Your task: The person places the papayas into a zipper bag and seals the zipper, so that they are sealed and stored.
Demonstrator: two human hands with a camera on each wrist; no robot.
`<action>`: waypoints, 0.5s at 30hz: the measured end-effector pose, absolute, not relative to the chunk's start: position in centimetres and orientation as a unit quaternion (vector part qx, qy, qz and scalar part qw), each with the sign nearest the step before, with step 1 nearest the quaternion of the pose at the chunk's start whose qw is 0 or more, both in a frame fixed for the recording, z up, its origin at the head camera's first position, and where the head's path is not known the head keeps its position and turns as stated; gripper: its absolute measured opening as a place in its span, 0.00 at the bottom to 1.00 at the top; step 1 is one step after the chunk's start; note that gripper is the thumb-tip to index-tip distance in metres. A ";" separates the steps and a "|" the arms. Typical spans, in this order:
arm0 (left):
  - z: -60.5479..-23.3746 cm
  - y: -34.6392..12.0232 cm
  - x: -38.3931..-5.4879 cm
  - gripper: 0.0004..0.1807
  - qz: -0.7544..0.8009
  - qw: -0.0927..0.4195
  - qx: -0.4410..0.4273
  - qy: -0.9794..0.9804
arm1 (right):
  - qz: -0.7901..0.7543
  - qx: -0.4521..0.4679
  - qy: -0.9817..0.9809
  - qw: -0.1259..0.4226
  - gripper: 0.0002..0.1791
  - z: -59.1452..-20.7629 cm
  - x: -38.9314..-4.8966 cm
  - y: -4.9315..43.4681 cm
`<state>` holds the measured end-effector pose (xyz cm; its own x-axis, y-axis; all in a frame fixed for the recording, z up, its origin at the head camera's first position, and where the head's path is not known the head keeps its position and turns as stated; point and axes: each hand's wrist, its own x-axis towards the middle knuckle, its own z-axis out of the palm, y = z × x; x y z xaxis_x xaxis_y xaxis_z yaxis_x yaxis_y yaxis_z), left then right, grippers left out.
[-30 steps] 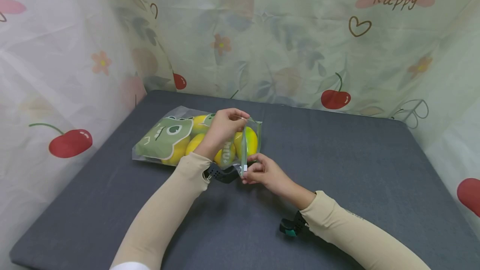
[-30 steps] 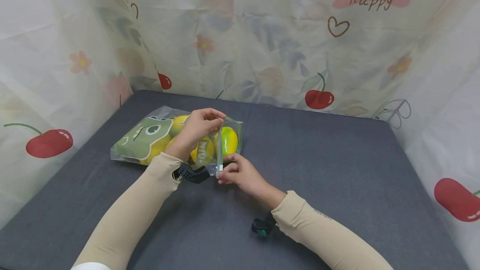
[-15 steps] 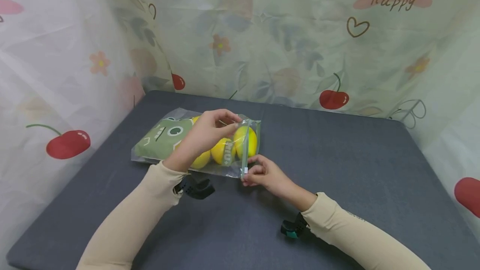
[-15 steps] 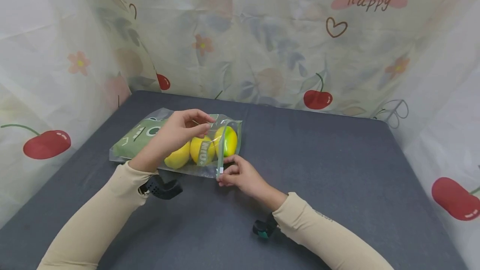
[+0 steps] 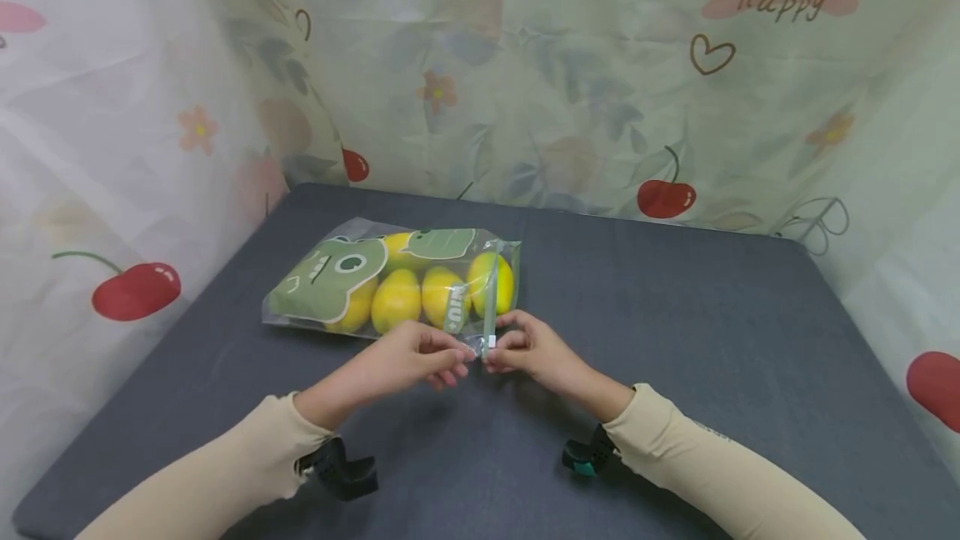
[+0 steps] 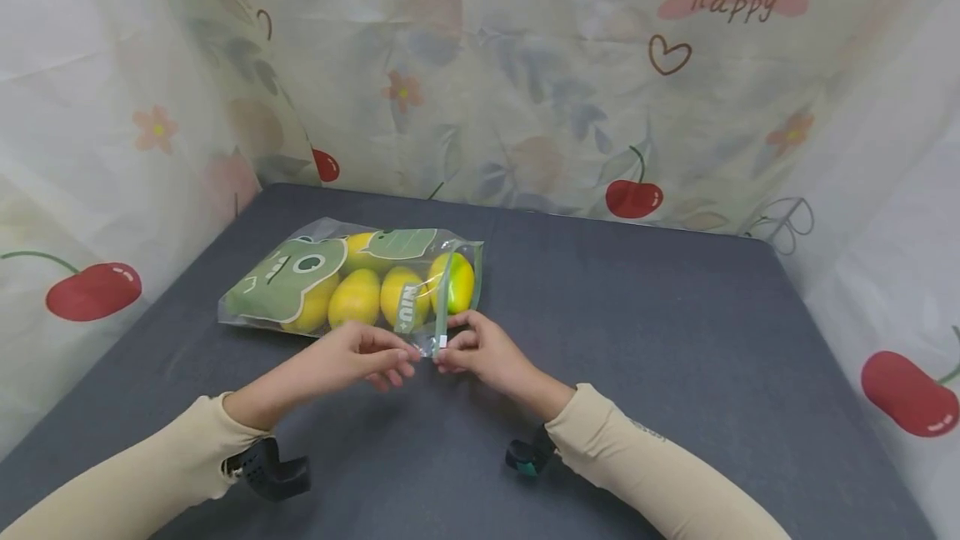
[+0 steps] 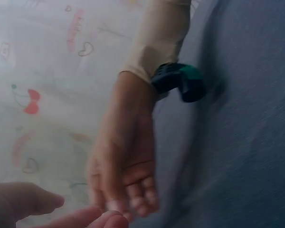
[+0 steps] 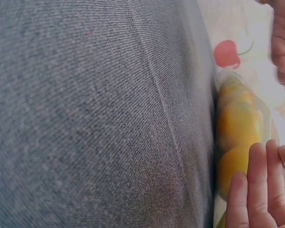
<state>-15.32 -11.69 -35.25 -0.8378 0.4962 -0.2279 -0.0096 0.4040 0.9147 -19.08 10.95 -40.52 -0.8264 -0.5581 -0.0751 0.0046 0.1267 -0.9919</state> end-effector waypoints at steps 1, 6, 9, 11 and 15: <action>-35.8 -11.8 -15.2 0.16 0.534 0.255 0.143 0.793 | -0.632 -0.192 0.717 0.222 0.23 -40.5 -19.1 11.0; -38.4 -11.8 -14.8 0.20 0.598 0.306 0.079 0.737 | -0.632 -0.190 0.718 0.222 0.23 -40.7 -19.1 10.9; -39.6 -11.2 -14.7 0.20 0.654 0.303 0.020 0.693 | -0.625 -0.190 0.724 0.221 0.24 -40.7 -19.0 10.9; -40.2 -10.7 -14.7 0.21 0.697 0.288 -0.020 0.656 | -0.619 -0.190 0.729 0.220 0.24 -40.7 -19.0 10.9; -40.9 -9.6 -14.8 0.20 0.765 0.245 -0.077 0.591 | -0.614 -0.187 0.735 0.219 0.24 -40.5 -19.0 10.9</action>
<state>-14.78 -9.56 -40.90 -0.8679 0.2841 -0.4075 -0.4661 -0.1820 0.8658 -18.95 10.90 -40.55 -0.8347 -0.5429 -0.0923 -0.0061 0.1768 -0.9842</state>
